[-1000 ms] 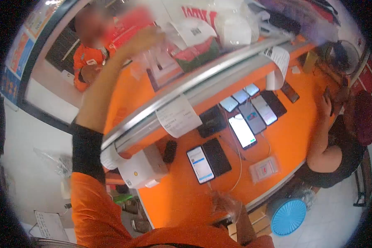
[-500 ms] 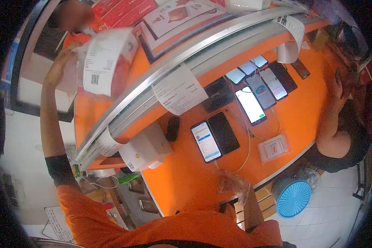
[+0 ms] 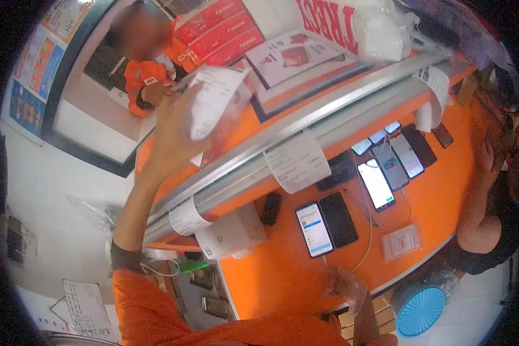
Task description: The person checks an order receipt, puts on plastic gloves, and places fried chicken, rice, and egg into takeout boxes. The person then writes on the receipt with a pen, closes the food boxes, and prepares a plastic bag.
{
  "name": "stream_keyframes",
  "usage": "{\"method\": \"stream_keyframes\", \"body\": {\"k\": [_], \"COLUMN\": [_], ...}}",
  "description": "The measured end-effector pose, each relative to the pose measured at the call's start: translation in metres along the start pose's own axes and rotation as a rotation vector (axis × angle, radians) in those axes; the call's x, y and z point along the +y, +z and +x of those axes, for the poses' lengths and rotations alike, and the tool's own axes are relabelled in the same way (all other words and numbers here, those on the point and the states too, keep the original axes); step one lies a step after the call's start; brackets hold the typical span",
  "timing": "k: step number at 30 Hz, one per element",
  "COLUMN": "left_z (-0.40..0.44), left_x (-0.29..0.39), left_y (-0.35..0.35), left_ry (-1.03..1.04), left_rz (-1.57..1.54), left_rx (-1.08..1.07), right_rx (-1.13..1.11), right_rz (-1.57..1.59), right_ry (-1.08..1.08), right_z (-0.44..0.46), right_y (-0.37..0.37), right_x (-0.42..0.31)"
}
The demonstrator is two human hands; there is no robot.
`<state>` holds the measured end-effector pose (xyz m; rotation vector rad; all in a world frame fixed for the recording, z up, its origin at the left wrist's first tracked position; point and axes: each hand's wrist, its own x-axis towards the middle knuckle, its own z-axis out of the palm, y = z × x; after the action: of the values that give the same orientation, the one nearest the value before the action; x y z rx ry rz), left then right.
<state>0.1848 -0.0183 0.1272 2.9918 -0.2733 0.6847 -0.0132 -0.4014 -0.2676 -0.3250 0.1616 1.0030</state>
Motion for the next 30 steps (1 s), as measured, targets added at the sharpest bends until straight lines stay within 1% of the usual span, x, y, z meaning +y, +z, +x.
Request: {"method": "stream_keyframes", "body": {"k": [1, 3, 4, 7, 9, 12, 15, 18, 20, 24, 26, 27, 30], "left_z": [-0.002, -0.006, -0.008, -0.013, -0.013, -0.012, -0.013, -0.014, -0.013, -0.013, -0.014, -0.013, -0.012], "left_x": [0.000, -0.001, 0.002, 0.014, 0.016, 0.014, 0.008, 0.008, 0.005, 0.004, 0.002, 0.002, 0.005], "left_y": [-0.002, -0.004, -0.007, -0.014, -0.013, -0.011, -0.007, -0.005, -0.003, -0.004, -0.004, -0.004, -0.004], "left_ry": [0.051, 0.161, 0.211, 0.348, 0.369, 0.362, 0.402, 0.436, 0.460, 0.457, 0.460, 0.468, 0.481], "left_rz": [-0.025, -0.079, -0.050, 0.014, 0.025, -0.021, -0.051, -0.052, -0.065, -0.032, -0.022, -0.033, -0.047], "left_rx": [0.022, 0.053, 0.049, 0.017, 0.015, 0.009, 0.047, 0.072, 0.099, 0.076, 0.051, 0.072, 0.114], "right_rx": [-0.015, -0.058, -0.067, -0.097, -0.128, -0.138, -0.044, 0.023, 0.037, 0.035, 0.044, 0.048, 0.001], "right_rz": [0.021, 0.104, 0.142, 0.237, 0.268, 0.208, -0.008, -0.042, -0.016, 0.103, -0.011, -0.067, -0.014], "right_ry": [-0.014, 0.070, 0.081, 0.111, 0.127, 0.175, 0.123, 0.150, 0.155, 0.155, 0.132, 0.119, 0.121], "right_z": [0.000, 0.008, 0.010, 0.012, 0.011, 0.010, 0.001, 0.005, 0.007, 0.009, 0.006, 0.005, 0.005], "right_y": [-0.007, -0.031, -0.037, -0.028, -0.034, -0.033, -0.005, -0.001, -0.008, -0.002, 0.009, 0.012, 0.001], "right_x": [0.003, 0.008, 0.009, 0.005, 0.007, 0.005, -0.009, -0.011, -0.007, -0.007, -0.013, -0.015, -0.011]}}
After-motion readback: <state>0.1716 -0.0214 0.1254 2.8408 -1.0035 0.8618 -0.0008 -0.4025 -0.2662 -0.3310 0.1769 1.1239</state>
